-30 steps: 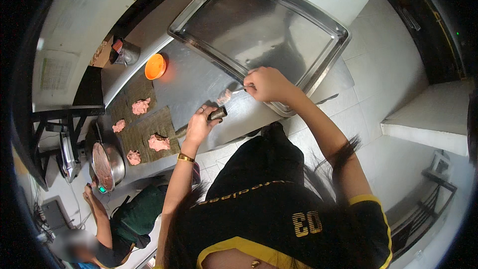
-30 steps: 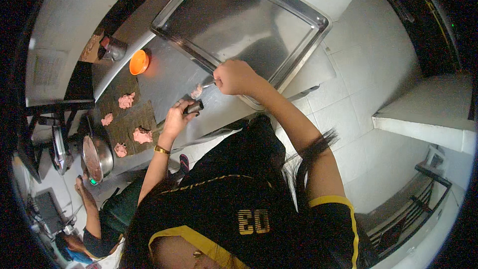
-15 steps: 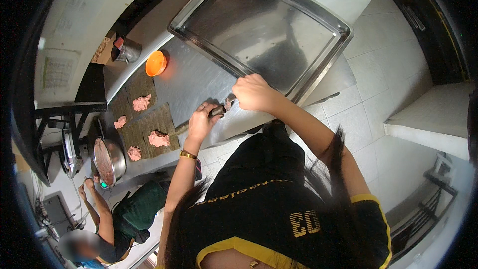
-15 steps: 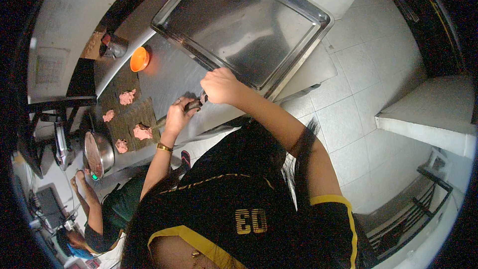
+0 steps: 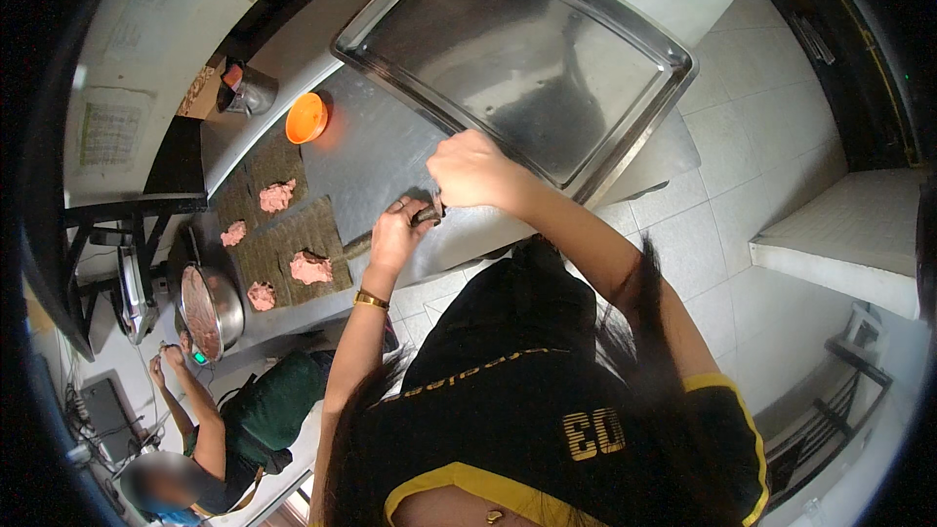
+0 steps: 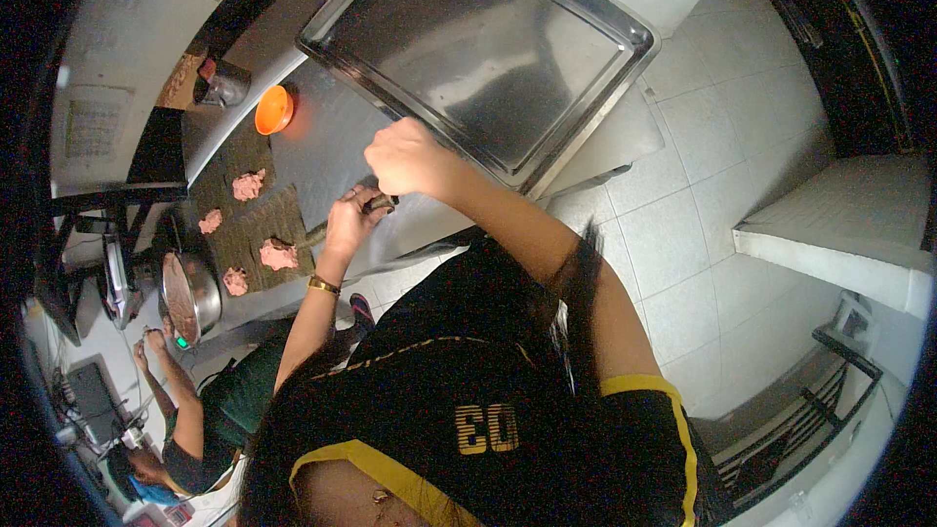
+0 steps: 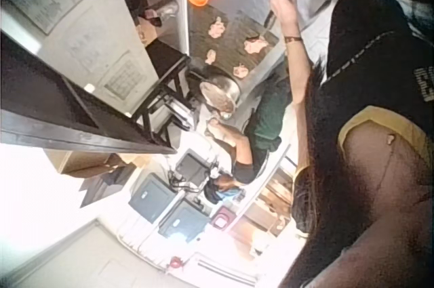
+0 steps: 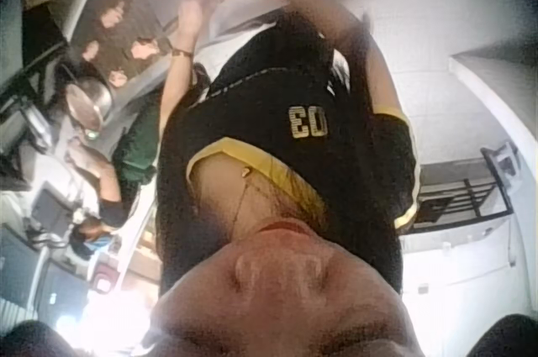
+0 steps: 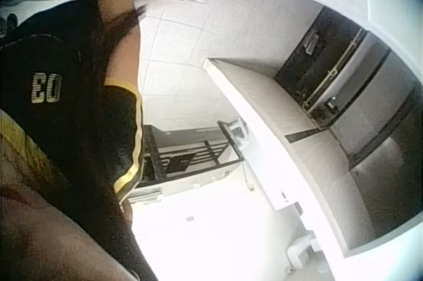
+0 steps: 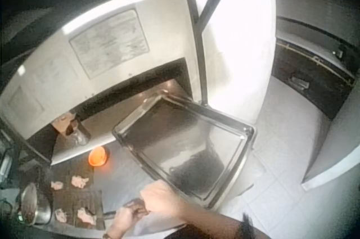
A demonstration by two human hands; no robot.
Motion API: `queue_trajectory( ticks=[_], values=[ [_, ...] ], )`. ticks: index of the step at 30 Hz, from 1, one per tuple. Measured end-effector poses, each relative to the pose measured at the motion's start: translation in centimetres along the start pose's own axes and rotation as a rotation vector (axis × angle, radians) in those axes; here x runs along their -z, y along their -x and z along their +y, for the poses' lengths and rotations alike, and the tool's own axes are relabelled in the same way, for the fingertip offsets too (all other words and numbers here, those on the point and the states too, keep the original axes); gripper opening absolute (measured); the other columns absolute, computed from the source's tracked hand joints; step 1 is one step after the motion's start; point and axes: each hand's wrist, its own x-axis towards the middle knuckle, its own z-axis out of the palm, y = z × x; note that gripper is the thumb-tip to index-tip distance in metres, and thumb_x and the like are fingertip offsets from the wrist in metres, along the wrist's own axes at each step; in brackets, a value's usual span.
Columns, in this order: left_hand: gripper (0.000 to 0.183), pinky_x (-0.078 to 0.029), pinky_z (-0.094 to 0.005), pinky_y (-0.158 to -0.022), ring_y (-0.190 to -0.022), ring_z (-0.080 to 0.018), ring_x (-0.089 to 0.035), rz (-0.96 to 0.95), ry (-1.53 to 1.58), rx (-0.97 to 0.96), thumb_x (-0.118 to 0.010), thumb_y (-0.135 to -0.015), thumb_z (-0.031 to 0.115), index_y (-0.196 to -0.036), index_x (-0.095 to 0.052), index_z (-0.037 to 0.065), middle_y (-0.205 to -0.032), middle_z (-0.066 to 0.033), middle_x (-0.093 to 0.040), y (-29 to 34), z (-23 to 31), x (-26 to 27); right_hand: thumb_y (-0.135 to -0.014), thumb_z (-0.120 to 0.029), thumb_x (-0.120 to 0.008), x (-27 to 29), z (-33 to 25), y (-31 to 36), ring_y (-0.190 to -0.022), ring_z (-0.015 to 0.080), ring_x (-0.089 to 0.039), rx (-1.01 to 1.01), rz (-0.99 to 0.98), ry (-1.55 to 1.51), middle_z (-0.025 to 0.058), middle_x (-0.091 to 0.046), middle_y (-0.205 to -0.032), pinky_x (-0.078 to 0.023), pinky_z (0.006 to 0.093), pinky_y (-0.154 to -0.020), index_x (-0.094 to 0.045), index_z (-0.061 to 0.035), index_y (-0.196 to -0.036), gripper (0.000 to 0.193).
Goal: The person spreads a pink paste onto nori sheets laid on a stainless steel counter, then rolls the sheets into tight cylinders using both hands. The finished rolls are placed into a metal tray. A coworker is visible in the background performing similar actions.
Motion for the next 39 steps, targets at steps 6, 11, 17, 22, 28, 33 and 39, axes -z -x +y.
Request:
queue_trajectory(
  ticks=[6,11,17,22,28,33,39],
  values=[
    [0.029,-0.053,-0.0398,-0.077,-0.089,-0.0305,-0.064,0.011,-0.03,-0.019,-0.077,-0.071,0.016,-0.097,-0.068,0.008,-0.098,-0.0089,-0.065,0.0,0.5,0.0,-0.063,-0.017,-0.066,1.7,1.2,1.2,-0.072,0.0351,-0.067,-0.107,0.089,-0.019,0.0208,-0.065,-0.07,-0.052,0.0411,-0.063,-0.068,-0.0014,-0.066,0.016],
    [0.029,-0.053,-0.0397,-0.077,-0.089,-0.0303,-0.064,0.053,0.019,-0.071,-0.078,-0.071,0.018,-0.097,-0.068,0.008,-0.097,-0.0082,-0.066,0.0,0.3,-0.4,-0.062,-0.02,-0.068,-1.1,1.3,1.1,-0.07,0.0355,-0.066,-0.103,0.065,-0.002,0.0197,-0.065,-0.069,-0.052,0.0418,-0.063,-0.068,-0.0025,-0.065,0.018],
    [0.029,-0.053,-0.0394,-0.077,-0.088,-0.0298,-0.064,0.039,0.013,-0.054,-0.077,-0.072,0.021,-0.096,-0.068,0.008,-0.097,-0.0081,-0.066,-0.1,0.1,-0.5,-0.061,-0.021,-0.067,-1.8,-0.2,-0.3,-0.069,0.0356,-0.066,-0.066,0.033,0.011,0.0193,-0.065,-0.068,-0.051,0.0428,-0.062,-0.068,-0.0037,-0.064,0.018],
    [0.035,-0.052,-0.0393,-0.082,-0.096,-0.0276,-0.062,0.074,0.017,-0.023,-0.076,-0.073,0.027,-0.102,-0.067,0.01,-0.098,-0.0076,-0.064,0.8,-0.8,-1.0,-0.061,-0.021,-0.068,0.6,0.4,-0.7,-0.07,0.0351,-0.065,-0.089,0.2,0.022,0.019,-0.065,-0.072,-0.051,0.0443,-0.063,-0.069,-0.0072,-0.068,0.015],
    [0.044,-0.047,-0.0393,-0.089,-0.104,-0.0268,-0.057,0.181,-0.036,0.073,-0.076,-0.072,0.032,-0.109,-0.064,0.011,-0.105,-0.0087,-0.06,4.1,-4.4,0.0,-0.074,-0.01,-0.06,3.9,-1.1,-5.9,-0.082,0.033,-0.064,0.024,0.036,-0.006,0.0105,-0.068,-0.085,-0.05,0.043,-0.074,-0.071,-0.0101,-0.085,0.016],
    [0.041,-0.044,-0.0396,-0.09,-0.106,-0.0265,-0.056,0.237,-0.063,0.159,-0.074,-0.072,0.034,-0.107,-0.064,0.013,-0.106,-0.0081,-0.059,6.6,-6.7,-0.3,-0.075,-0.001,-0.055,1.0,-5.6,-12.7,-0.095,0.0307,-0.063,0.356,-0.166,0.122,0.0101,-0.067,-0.094,-0.046,0.0415,-0.089,-0.072,-0.0109,-0.093,0.026],
    [0.044,-0.04,-0.0412,-0.096,-0.117,-0.029,-0.048,0.27,-0.065,0.164,-0.07,-0.077,0.037,-0.11,-0.06,0.009,-0.115,-0.0113,-0.057,6.5,-4.7,-3.7,-0.074,0.001,-0.054,-3.5,-13.0,-18.2,-0.095,0.0211,-0.059,0.788,-0.286,0.372,0.0053,-0.062,-0.093,-0.04,0.0322,-0.091,-0.072,-0.0126,-0.092,0.029]
  ],
)
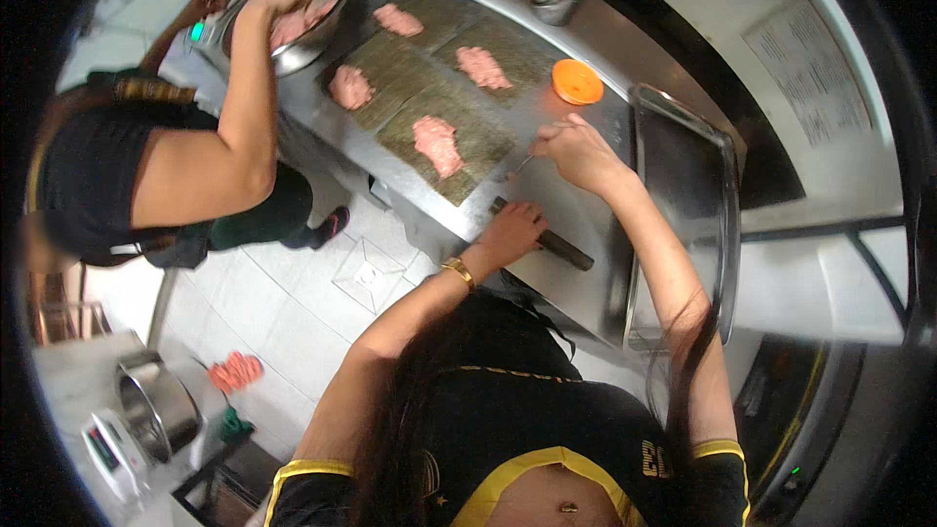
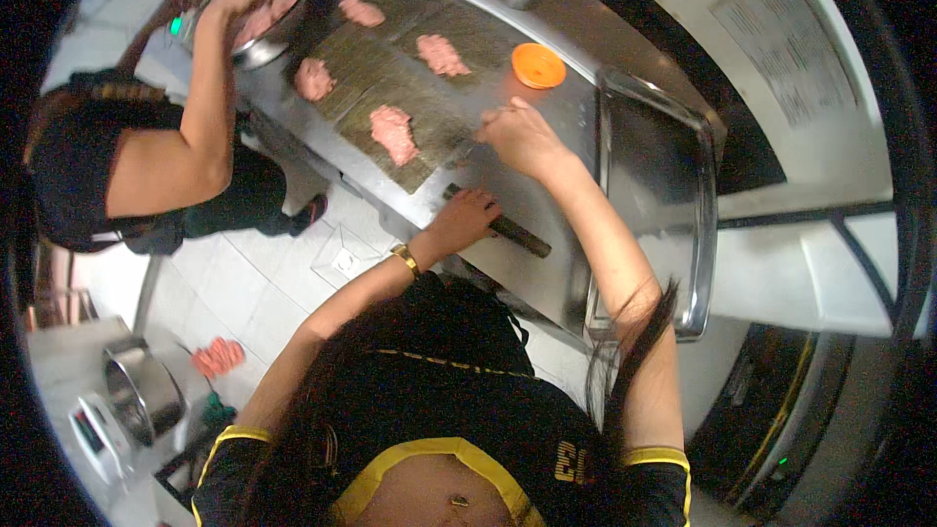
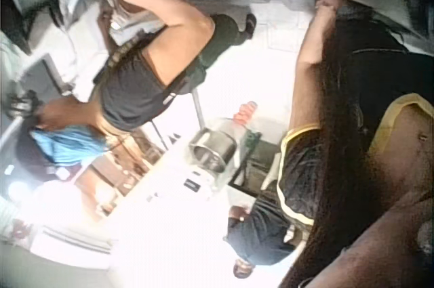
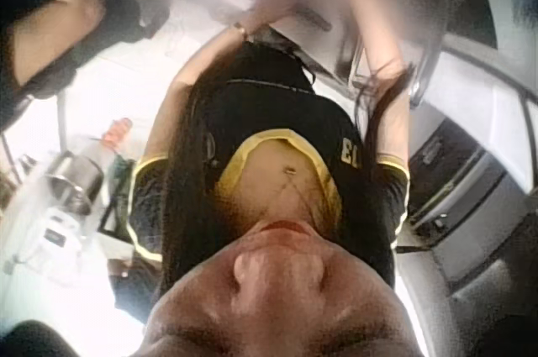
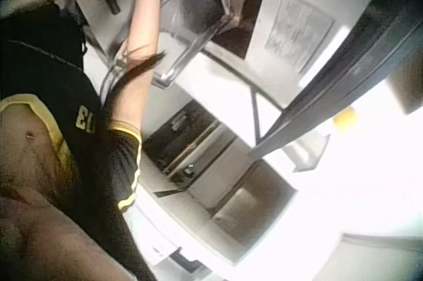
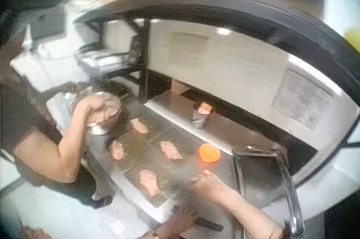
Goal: The person spreads a pink paste onto nori sheets laid on a stainless steel counter, then rolls the sheets into tight cylinders using both hands. The finished rolls are placed into a metal tray. A coworker is visible in the background performing similar actions.
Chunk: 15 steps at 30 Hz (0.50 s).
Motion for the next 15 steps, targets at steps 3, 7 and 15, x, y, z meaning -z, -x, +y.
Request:
queue_trajectory(
  ticks=[3,7,15],
  values=[
    [0.047,-0.038,-0.0445,-0.099,-0.116,-0.0315,-0.049,0.059,0.046,-0.007,-0.07,-0.077,0.035,-0.113,-0.058,0.007,-0.115,-0.0136,-0.056,0.5,1.0,-0.8,-0.074,-0.002,-0.055,0.6,-1.4,-3.5,-0.098,0.0188,-0.057,0.175,-0.128,0.051,0.0031,-0.06,-0.093,-0.039,0.031,-0.093,-0.073,-0.0142,-0.092,0.029],
    [0.045,-0.039,-0.0425,-0.099,-0.113,-0.0293,-0.05,0.213,0.101,-0.012,-0.074,-0.073,0.032,-0.106,-0.058,0.007,-0.113,-0.0119,-0.056,0.8,0.8,-2.0,-0.077,-0.014,-0.055,0.2,-2.5,-7.2,-0.098,0.0189,-0.059,0.347,-0.245,0.162,0.0026,-0.064,-0.095,-0.041,0.0309,-0.094,-0.072,-0.0149,-0.082,0.017],
    [0.041,-0.039,-0.0395,-0.098,-0.108,-0.0262,-0.05,0.313,0.163,-0.048,-0.076,-0.067,0.03,-0.098,-0.06,0.008,-0.106,-0.0077,-0.056,0.8,-0.1,-1.9,-0.071,-0.015,-0.058,-2.7,-2.6,-10.1,-0.097,0.0178,-0.057,0.433,-0.374,0.25,0.0014,-0.065,-0.093,-0.04,0.0287,-0.093,-0.072,-0.0127,-0.075,0.015]
  ],
)
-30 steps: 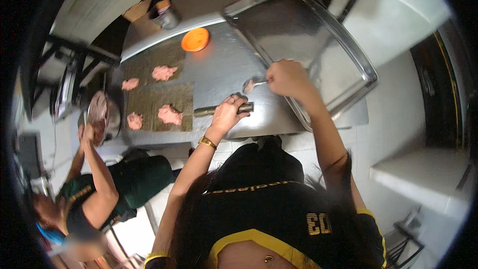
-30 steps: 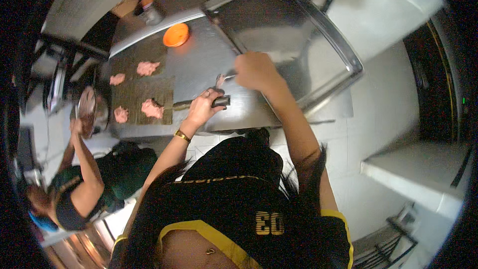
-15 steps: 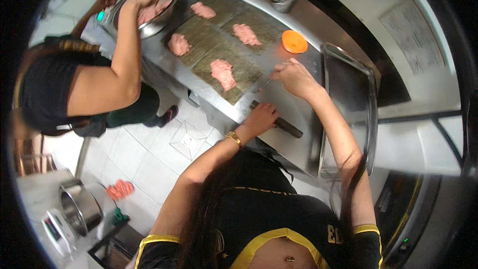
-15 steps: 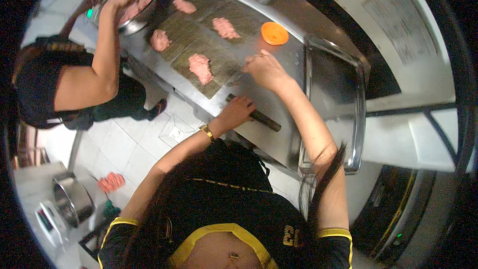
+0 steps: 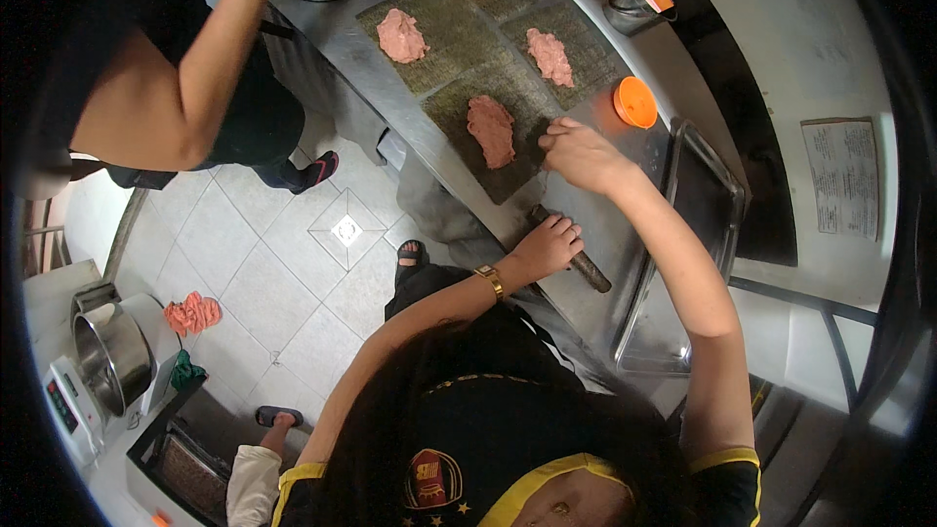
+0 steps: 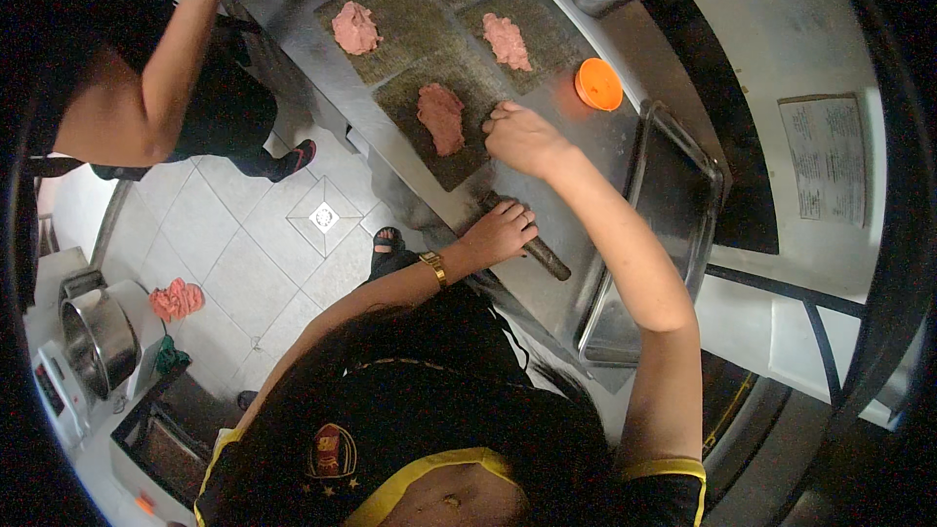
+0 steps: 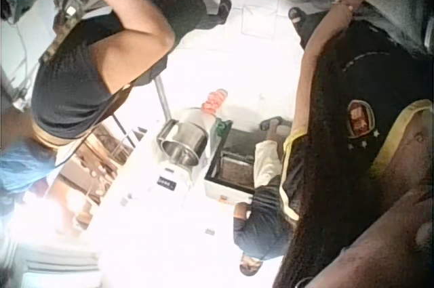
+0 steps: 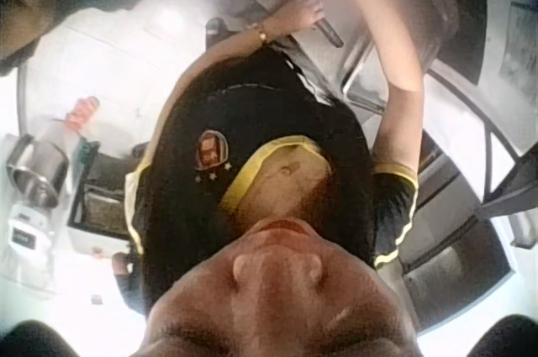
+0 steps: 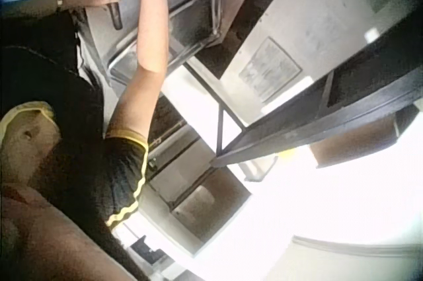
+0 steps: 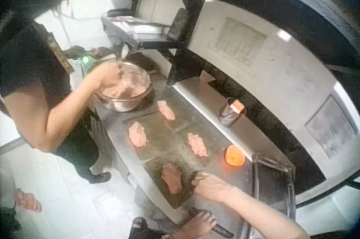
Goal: The person spreads a pink paste onto nori sheets laid on a stainless steel counter, then rolls the sheets into tight cylinders using both hands. The finished rolls are placed into a metal tray. A coworker is visible in the background performing similar actions.
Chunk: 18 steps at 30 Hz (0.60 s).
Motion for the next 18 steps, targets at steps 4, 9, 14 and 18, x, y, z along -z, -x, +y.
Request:
queue_trajectory(
  ticks=[4,9,14,18],
  values=[
    [0.036,-0.039,-0.039,-0.095,-0.104,-0.0248,-0.052,0.028,-0.018,-0.023,-0.074,-0.069,0.03,-0.095,-0.06,0.01,-0.105,-0.0073,-0.059,0.0,-0.1,0.3,-0.069,-0.015,-0.059,0.1,-0.8,-0.5,-0.099,0.0184,-0.056,0.007,-0.051,0.04,0.0023,-0.065,-0.094,-0.039,0.0282,-0.094,-0.071,-0.0111,-0.07,0.013],
    [0.033,-0.039,-0.0394,-0.096,-0.106,-0.0248,-0.052,0.019,-0.023,-0.028,-0.072,-0.07,0.029,-0.094,-0.061,0.01,-0.105,-0.0067,-0.059,-0.1,-0.1,0.7,-0.068,-0.012,-0.059,0.8,0.1,1.5,-0.1,0.0186,-0.057,-0.09,0.074,0.03,0.0033,-0.065,-0.093,-0.042,0.0303,-0.092,-0.072,-0.0089,-0.072,0.014],
    [0.038,-0.037,-0.0417,-0.1,-0.112,-0.0255,-0.049,-0.045,-0.06,-0.021,-0.071,-0.072,0.028,-0.104,-0.059,0.009,-0.11,-0.0076,-0.057,0.2,-0.7,1.6,-0.07,0.001,-0.056,0.2,4.5,7.3,-0.089,0.0148,-0.059,-0.515,0.24,-0.504,0.0039,-0.065,-0.09,-0.045,0.0285,-0.082,-0.074,-0.0072,-0.086,0.026],
    [0.052,-0.033,-0.0433,-0.107,-0.117,-0.0261,-0.047,-0.081,-0.038,-0.068,-0.071,-0.073,0.027,-0.119,-0.055,0.009,-0.116,-0.0091,-0.054,0.3,-0.6,2.5,-0.08,0.008,-0.051,-12.1,5.3,13.3,-0.078,0.0079,-0.057,-1.13,0.764,-1.577,0.0004,-0.067,-0.098,-0.044,0.0221,-0.071,-0.069,-0.0068,-0.105,0.035]
  ],
)
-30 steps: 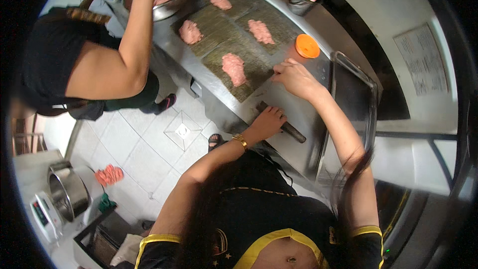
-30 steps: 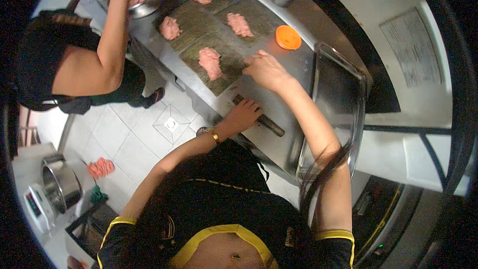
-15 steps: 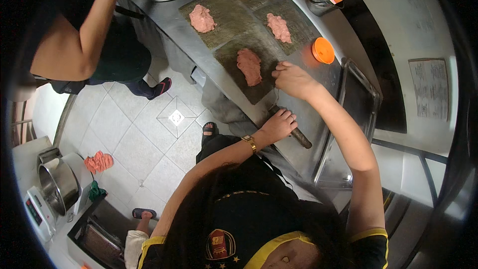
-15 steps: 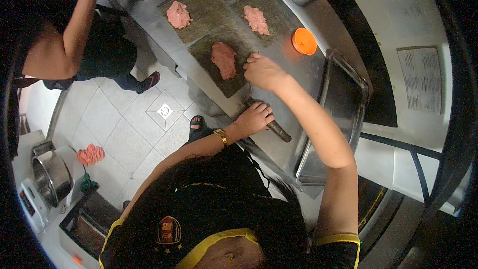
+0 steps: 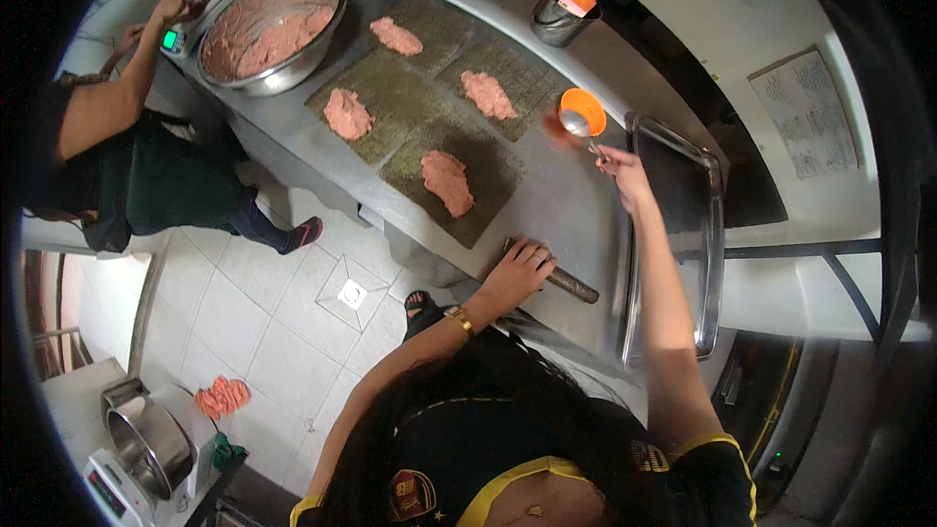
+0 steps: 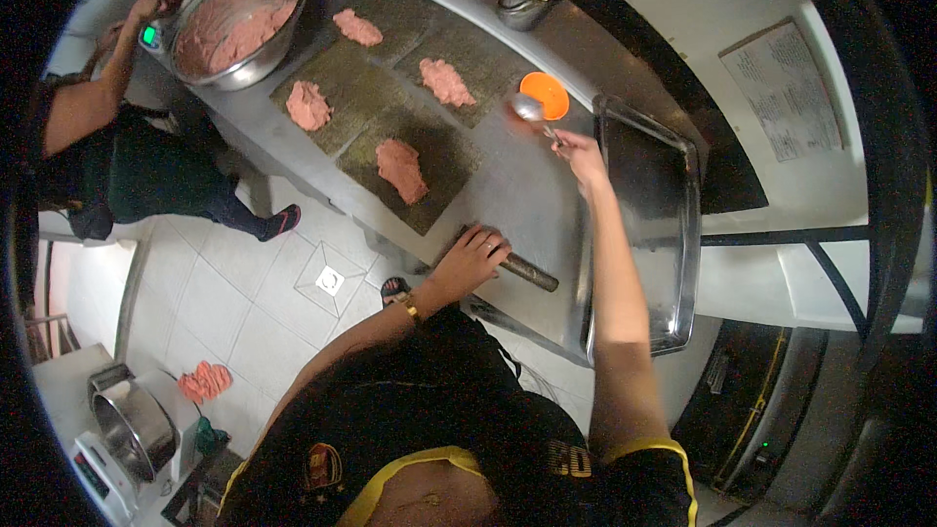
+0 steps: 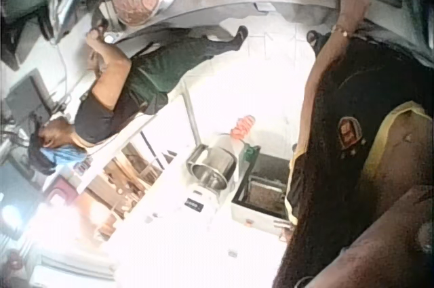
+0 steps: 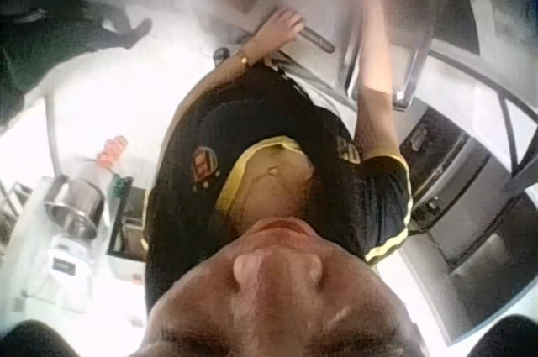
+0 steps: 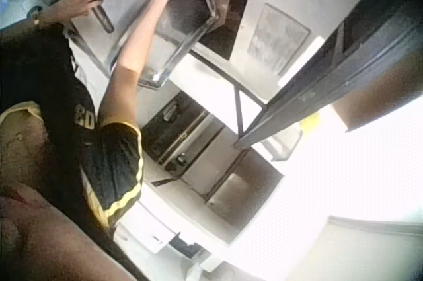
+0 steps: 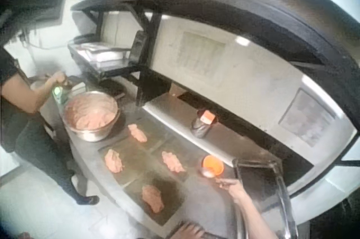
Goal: The person spreads a pink paste onto nori sheets laid on a stainless steel counter, then rolls the sheets into tight cylinders using both hands. The finished rolls are placed into a metal tray. A coworker is visible in the background performing similar actions.
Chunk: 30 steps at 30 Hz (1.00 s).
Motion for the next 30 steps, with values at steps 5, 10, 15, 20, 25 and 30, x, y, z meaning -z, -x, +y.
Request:
queue_trajectory(
  ticks=[5,10,15,20,25,30],
  values=[
    [0.06,-0.032,-0.0428,-0.108,-0.12,-0.0269,-0.046,-0.097,-0.017,0.03,-0.072,-0.073,0.026,-0.126,-0.05,0.009,-0.122,-0.0099,-0.051,1.5,-2.0,2.1,-0.086,0.006,-0.051,-1.7,6.5,-1.6,-0.071,0.0064,-0.057,-0.231,0.207,-0.588,0.0,-0.066,-0.095,-0.04,0.0193,-0.06,-0.062,-0.0031,-0.116,0.033],
    [0.06,-0.036,-0.0408,-0.105,-0.119,-0.0286,-0.046,-0.151,-0.01,0.049,-0.074,-0.072,0.024,-0.125,-0.05,0.008,-0.123,-0.0106,-0.051,1.5,-3.9,3.9,-0.086,0.002,-0.055,-2.5,9.6,-3.9,-0.082,0.013,-0.062,-0.203,0.231,-0.606,0.0047,-0.066,-0.101,-0.05,0.0246,-0.075,-0.063,-0.0013,-0.115,0.03],
    [0.056,-0.04,-0.0419,-0.1,-0.116,-0.0317,-0.051,-0.228,0.075,0.019,-0.073,-0.074,0.023,-0.123,-0.051,0.01,-0.122,-0.0124,-0.053,-0.1,-4.9,4.7,-0.081,-0.014,-0.064,-3.1,7.4,0.7,-0.099,0.0291,-0.063,0.165,0.561,0.247,0.0153,-0.065,-0.11,-0.048,0.0369,-0.088,-0.063,-0.0031,-0.117,0.038],
    [0.049,-0.044,-0.0424,-0.094,-0.112,-0.0327,-0.053,-0.434,0.107,-0.008,-0.071,-0.076,0.022,-0.119,-0.054,0.008,-0.118,-0.0126,-0.056,-2.1,-5.4,4.9,-0.078,-0.02,-0.068,-9.0,5.1,13.4,-0.117,0.0365,-0.051,0.456,0.03,0.616,0.0172,-0.057,-0.122,-0.043,0.041,-0.097,-0.061,-0.0031,-0.117,0.043],
    [0.036,-0.047,-0.0424,-0.089,-0.102,-0.0331,-0.057,-0.415,0.154,-0.135,-0.069,-0.076,0.021,-0.107,-0.06,0.006,-0.107,-0.0119,-0.059,-3.5,-5.4,5.7,-0.076,-0.009,-0.062,-11.7,7.3,17.5,-0.106,0.0364,-0.054,0.389,0.058,0.639,0.0163,-0.057,-0.108,-0.045,0.0442,-0.091,-0.062,-0.0011,-0.105,0.03],
    [0.028,-0.048,-0.0399,-0.082,-0.096,-0.0295,-0.059,-0.439,0.151,-0.152,-0.071,-0.075,0.018,-0.099,-0.061,0.008,-0.096,-0.0097,-0.06,-3.3,-5.5,5.4,-0.075,-0.003,-0.058,-12.1,7.5,18.1,-0.101,0.0357,-0.056,0.393,0.129,0.644,0.0156,-0.057,-0.103,-0.045,0.0437,-0.089,-0.062,-0.0005,-0.102,0.027]
  ],
)
